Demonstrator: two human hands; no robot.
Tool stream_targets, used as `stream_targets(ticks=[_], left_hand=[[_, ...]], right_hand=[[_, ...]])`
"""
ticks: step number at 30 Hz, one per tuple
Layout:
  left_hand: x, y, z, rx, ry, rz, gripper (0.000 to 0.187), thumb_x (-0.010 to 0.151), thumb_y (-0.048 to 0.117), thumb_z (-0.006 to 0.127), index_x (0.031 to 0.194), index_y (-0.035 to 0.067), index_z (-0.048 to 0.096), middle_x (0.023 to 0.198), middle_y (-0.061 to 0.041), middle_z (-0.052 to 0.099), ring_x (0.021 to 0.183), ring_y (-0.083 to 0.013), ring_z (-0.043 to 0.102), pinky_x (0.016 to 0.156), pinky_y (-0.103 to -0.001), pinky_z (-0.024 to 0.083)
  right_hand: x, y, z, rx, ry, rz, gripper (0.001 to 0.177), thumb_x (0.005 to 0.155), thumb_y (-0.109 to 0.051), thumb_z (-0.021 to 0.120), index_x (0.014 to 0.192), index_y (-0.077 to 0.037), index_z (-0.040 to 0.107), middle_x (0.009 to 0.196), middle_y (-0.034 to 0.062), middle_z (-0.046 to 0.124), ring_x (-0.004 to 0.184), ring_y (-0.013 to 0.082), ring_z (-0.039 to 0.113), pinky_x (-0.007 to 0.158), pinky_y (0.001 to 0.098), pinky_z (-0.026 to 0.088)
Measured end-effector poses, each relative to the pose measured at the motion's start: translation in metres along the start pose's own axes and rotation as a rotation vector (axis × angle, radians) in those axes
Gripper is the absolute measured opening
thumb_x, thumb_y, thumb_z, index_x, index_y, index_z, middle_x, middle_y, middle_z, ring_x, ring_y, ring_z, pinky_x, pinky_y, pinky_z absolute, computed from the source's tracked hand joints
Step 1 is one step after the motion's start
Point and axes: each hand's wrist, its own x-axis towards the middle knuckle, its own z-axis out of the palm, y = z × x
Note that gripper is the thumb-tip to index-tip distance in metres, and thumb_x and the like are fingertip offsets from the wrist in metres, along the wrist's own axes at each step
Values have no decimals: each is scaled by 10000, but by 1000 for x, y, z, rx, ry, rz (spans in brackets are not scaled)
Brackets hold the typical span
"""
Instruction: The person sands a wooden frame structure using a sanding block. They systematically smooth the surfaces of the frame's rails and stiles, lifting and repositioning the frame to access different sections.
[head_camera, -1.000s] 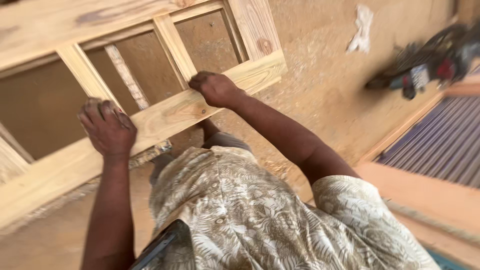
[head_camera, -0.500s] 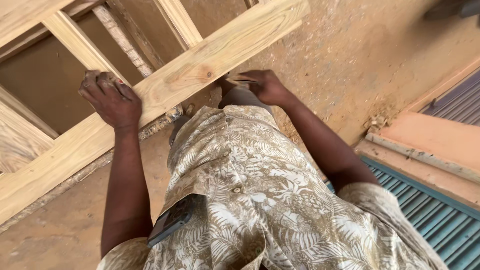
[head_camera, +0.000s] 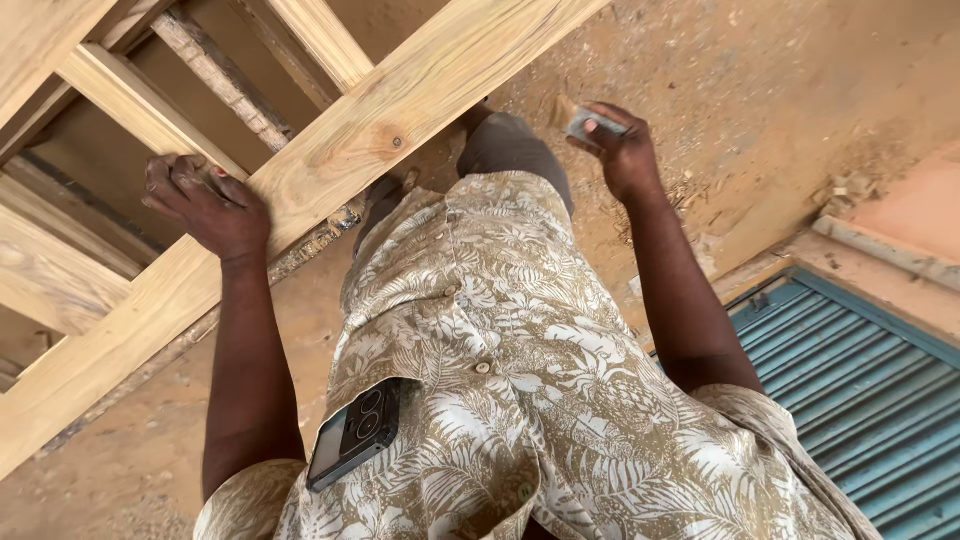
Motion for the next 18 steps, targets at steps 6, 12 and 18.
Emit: stream_targets(ticks=[6,12,18], left_hand=[[-3,-4,-17,-95,-98,-62,290,1032,85,655,1297,-20,601,1419,-209,497,1359,-404,477,1169,-589,316],[-36,-26,-38,-143,14,-231,245,1052,102,634,1275,0,649,1384,-189,535,1357,-369,507,1179,-519,422],[-66,-57,-66,-160,111,-274,261,1132,258,669,1235,18,666,1348,-170,544,1339,-361,527,1183,-518,434]], right_hand=[[15,-3,-14,129,-5,-26,360,940,-21,682,1275,99,634,1162,191,689,1046,298,706,966,470,647],[23,-13,-22,159,2,-48,344,941,-17,697,1258,97,629,1103,177,691,997,292,716,959,479,656],[21,-18,-4,164,6,-40,300,924,-7,688,1208,75,638,1071,168,698,968,290,728,912,467,663]])
